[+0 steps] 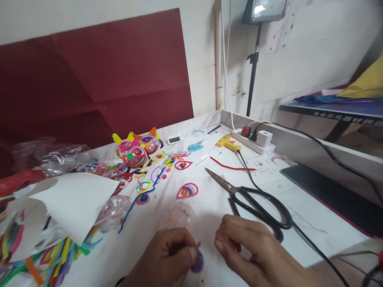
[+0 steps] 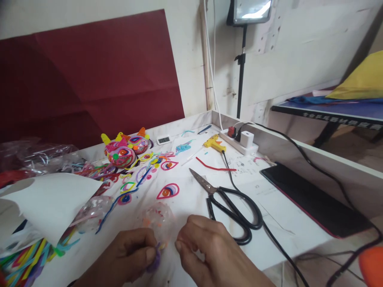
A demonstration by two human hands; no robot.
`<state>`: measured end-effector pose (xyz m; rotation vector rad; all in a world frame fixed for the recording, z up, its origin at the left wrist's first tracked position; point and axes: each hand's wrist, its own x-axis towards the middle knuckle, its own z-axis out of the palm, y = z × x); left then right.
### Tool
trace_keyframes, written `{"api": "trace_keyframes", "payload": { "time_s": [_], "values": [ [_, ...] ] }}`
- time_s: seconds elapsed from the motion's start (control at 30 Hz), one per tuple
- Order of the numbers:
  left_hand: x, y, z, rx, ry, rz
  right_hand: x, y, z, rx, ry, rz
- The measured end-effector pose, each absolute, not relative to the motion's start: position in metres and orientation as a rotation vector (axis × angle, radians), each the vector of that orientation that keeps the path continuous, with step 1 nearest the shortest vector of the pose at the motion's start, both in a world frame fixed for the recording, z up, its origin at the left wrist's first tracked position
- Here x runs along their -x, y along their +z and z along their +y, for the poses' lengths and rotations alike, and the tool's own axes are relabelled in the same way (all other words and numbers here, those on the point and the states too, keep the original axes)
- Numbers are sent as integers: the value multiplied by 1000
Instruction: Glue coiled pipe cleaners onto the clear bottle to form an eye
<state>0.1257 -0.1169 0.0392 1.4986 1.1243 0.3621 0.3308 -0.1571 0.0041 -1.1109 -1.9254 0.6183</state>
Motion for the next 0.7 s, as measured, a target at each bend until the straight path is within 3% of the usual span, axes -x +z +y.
{"api": "trace_keyframes", "payload": {
  "time_s": [0.13, 0.43, 0.7],
  "values": [
    [-130, 39, -116, -1590, 325, 1117, -325, 5, -158, 1154, 880, -1852],
    [-131, 34, -118, -1818, 298, 1166, -316, 12, -150, 1171, 1024, -1769],
    [-129, 27, -115, -1757, 353, 1113, -309, 3, -146, 1105, 1566, -1360]
  ]
}}
